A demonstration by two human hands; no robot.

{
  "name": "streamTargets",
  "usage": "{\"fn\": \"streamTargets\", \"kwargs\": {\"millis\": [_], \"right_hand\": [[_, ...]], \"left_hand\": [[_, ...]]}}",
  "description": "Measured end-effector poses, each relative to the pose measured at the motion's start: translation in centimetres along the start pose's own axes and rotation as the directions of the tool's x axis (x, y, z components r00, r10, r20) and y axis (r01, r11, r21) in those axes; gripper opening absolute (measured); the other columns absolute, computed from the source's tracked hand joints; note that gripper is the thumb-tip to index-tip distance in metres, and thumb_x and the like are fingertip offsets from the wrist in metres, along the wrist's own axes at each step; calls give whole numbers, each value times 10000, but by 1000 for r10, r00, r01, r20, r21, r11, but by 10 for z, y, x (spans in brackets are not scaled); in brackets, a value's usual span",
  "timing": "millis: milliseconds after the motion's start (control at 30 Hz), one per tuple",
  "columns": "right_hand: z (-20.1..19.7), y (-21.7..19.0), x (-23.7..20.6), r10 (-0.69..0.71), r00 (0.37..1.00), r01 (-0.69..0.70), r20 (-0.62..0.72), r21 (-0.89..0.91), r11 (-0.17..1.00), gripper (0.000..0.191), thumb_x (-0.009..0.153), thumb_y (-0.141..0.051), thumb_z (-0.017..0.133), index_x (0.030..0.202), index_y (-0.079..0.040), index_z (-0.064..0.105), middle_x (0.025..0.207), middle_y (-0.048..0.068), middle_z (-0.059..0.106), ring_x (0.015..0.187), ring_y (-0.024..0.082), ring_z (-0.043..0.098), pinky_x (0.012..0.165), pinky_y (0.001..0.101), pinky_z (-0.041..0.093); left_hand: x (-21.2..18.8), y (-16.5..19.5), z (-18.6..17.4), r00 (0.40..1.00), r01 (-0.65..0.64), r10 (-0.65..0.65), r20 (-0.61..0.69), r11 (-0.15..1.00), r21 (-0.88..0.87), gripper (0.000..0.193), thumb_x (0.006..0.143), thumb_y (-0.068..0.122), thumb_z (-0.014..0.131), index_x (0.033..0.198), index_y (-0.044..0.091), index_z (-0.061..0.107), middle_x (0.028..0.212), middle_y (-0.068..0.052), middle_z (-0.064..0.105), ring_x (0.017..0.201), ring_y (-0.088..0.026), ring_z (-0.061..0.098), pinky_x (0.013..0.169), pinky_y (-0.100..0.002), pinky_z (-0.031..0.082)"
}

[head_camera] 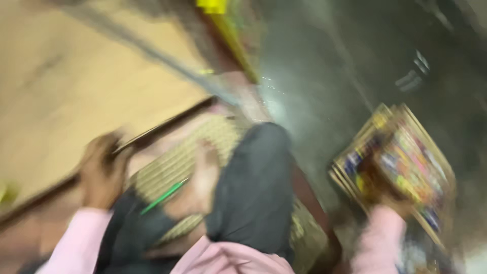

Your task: The person sits on the floor and assembles a picture frame. They place a printed image of deities onto a cardboard backing, cover it with a transparent sheet, and use a metal ruler to press the edges. They then apply yellow decorative tape around the perimeter of the frame.

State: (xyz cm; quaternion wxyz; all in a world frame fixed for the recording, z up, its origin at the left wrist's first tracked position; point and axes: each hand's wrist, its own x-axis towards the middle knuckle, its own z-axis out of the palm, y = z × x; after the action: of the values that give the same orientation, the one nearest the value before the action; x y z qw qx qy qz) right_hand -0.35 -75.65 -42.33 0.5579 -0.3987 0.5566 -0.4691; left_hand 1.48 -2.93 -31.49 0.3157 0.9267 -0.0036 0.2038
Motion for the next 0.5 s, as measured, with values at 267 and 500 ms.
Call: {"fn": "streamTargets", "kwargs": {"millis": [267, 500], "right_hand": [[42, -98, -164, -264, 495, -186, 828, 397, 899, 556, 931, -89, 640, 1452, -1, 470, 1427, 159, 550, 1276, 283, 591, 1137, 453, 428], [37, -78, -365, 112, -31, -324, 993, -116, 939, 617, 904, -38, 606, 1506, 25, 488, 1505, 178, 581, 1362, 288, 616, 1237, 448, 431]], "left_hand": [[-46, -39, -34, 884, 346, -436, -170, 854, -389, 273, 891, 33, 756, 1161, 8, 724, 1046, -126, 723, 804, -154, 707, 711, -286, 565], [-71, 4, -27, 898, 324, -431, 89, 511, -796, 620, 931, 243, 739, 1472, 55, 505, 1275, -94, 685, 998, -137, 711, 839, -283, 594]]}}
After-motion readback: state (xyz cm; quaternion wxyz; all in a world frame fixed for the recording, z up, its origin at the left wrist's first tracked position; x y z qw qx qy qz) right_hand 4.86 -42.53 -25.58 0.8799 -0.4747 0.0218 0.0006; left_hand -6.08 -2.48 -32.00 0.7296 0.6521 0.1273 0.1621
